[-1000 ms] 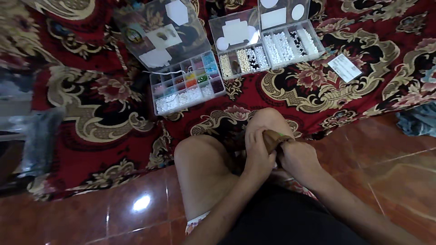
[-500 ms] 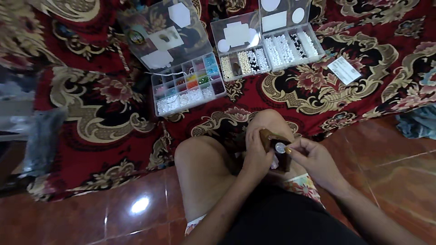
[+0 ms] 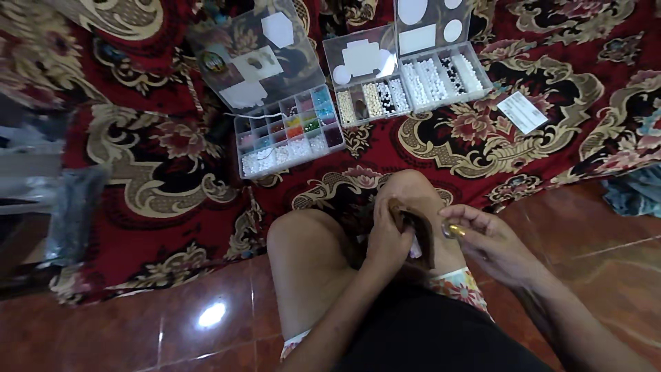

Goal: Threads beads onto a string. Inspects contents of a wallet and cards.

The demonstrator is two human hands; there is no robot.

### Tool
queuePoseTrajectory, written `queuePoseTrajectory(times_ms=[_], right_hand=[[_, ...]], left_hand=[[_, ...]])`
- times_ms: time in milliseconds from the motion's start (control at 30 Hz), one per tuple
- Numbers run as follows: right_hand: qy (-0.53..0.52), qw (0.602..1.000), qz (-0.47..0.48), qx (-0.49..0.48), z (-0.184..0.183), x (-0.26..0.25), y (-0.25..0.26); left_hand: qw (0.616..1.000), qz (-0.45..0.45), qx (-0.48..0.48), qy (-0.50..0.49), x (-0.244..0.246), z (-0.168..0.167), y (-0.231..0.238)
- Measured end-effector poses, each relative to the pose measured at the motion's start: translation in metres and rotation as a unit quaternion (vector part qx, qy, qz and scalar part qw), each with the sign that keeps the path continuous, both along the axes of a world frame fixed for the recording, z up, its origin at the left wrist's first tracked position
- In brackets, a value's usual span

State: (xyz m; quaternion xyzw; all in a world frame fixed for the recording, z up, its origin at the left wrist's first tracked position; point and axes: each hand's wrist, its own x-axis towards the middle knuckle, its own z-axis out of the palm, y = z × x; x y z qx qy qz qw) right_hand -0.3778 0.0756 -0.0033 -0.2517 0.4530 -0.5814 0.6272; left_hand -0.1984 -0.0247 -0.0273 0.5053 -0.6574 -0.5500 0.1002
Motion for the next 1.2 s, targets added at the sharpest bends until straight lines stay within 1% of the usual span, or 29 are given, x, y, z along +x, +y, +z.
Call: queuePoseTrajectory(times_ms=[67,133,200,233,267,300,333,367,400,433,500,567,633,667,733,767,833,867,900,967,1000,1067,1100,1133,1200], right_hand=[[-0.052,0.998,0.021,-0.023,0.0,-0.008,0.0],[-0.079,0.996,0.028,-0.022,0.0,-0.013,-0.002],[-0.079,0.997,0.02,-0.014,-0.001,-0.012,-0.004],[-0.049,0.999,-0.002,-0.004,0.0,-0.009,-0.005],[0.017,0.999,-0.029,0.009,0.002,-0.004,-0.007],[0.123,0.991,-0.05,0.022,0.003,0.002,-0.008],[0.252,0.966,-0.046,0.025,0.002,0.006,-0.009],[0.371,0.928,-0.023,0.029,0.003,0.009,-0.009],[0.451,0.891,0.017,0.046,0.005,0.014,-0.01],[0.482,0.871,0.062,0.069,0.008,0.017,-0.012],[0.469,0.864,0.144,0.116,0.01,0.022,-0.018],[0.457,0.868,0.161,0.103,0.001,0.024,-0.019],[0.453,0.876,0.152,0.07,-0.005,0.021,-0.019],[0.459,0.874,0.149,0.059,-0.007,0.018,-0.018],[0.466,0.873,0.134,0.047,-0.01,0.012,-0.018],[0.472,0.873,0.116,0.044,-0.012,0.009,-0.017],[0.496,0.866,0.06,0.028,-0.019,0.005,-0.017],[0.51,0.86,0.031,0.018,-0.022,0.005,-0.018],[0.518,0.855,0.012,0.008,-0.024,0.005,-0.018],[0.516,0.857,0.0,-0.005,-0.022,0.008,-0.019],[0.507,0.862,0.008,-0.006,-0.018,0.009,-0.019],[0.481,0.876,0.041,-0.016,-0.01,0.009,-0.019],[0.471,0.881,0.043,-0.026,-0.008,0.009,-0.02],[0.465,0.884,0.03,-0.044,-0.007,0.011,-0.022],[0.473,0.878,0.016,-0.076,-0.007,0.014,-0.03]], left_hand=[[1.0,0.014,0.0,-0.004,0.0,0.002,-0.001],[1.0,0.026,-0.006,0.011,0.001,0.002,-0.003],[0.999,0.024,-0.016,0.033,0.002,0.003,-0.005],[0.998,0.019,-0.019,0.051,0.003,0.003,-0.006],[0.997,0.013,-0.021,0.072,0.004,0.003,-0.006],[0.996,0.007,-0.021,0.09,0.005,0.003,-0.008],[0.995,0.001,-0.023,0.1,0.006,0.004,-0.009],[0.994,-0.005,-0.024,0.11,0.006,0.004,-0.01],[0.992,-0.011,-0.025,0.123,0.006,0.004,-0.011],[0.99,-0.014,-0.026,0.137,0.006,0.004,-0.012],[0.985,-0.024,-0.022,0.172,0.006,0.003,-0.012],[0.981,-0.036,-0.011,0.188,0.008,0.005,-0.012],[0.982,-0.049,-0.006,0.181,0.013,0.008,-0.019],[0.981,-0.069,-0.012,0.18,0.017,0.006,-0.024],[0.979,-0.128,-0.059,0.145,0.027,0.0,-0.036],[0.977,-0.142,-0.088,0.133,0.029,-0.003,-0.041],[0.968,-0.153,-0.122,0.156,0.028,-0.011,-0.049],[0.964,-0.147,-0.107,0.195,0.024,-0.015,-0.051],[0.958,-0.128,-0.068,0.246,0.02,-0.018,-0.05],[0.945,-0.066,0.024,0.32,0.01,-0.019,-0.044],[0.938,-0.041,0.048,0.341,0.007,-0.018,-0.041],[0.932,-0.011,0.09,0.351,0.005,-0.014,-0.039],[0.93,-0.002,0.117,0.349,0.006,-0.011,-0.038],[0.928,0.001,0.146,0.343,0.008,-0.007,-0.037],[0.923,-0.002,0.201,0.329,0.012,0.001,-0.032]])
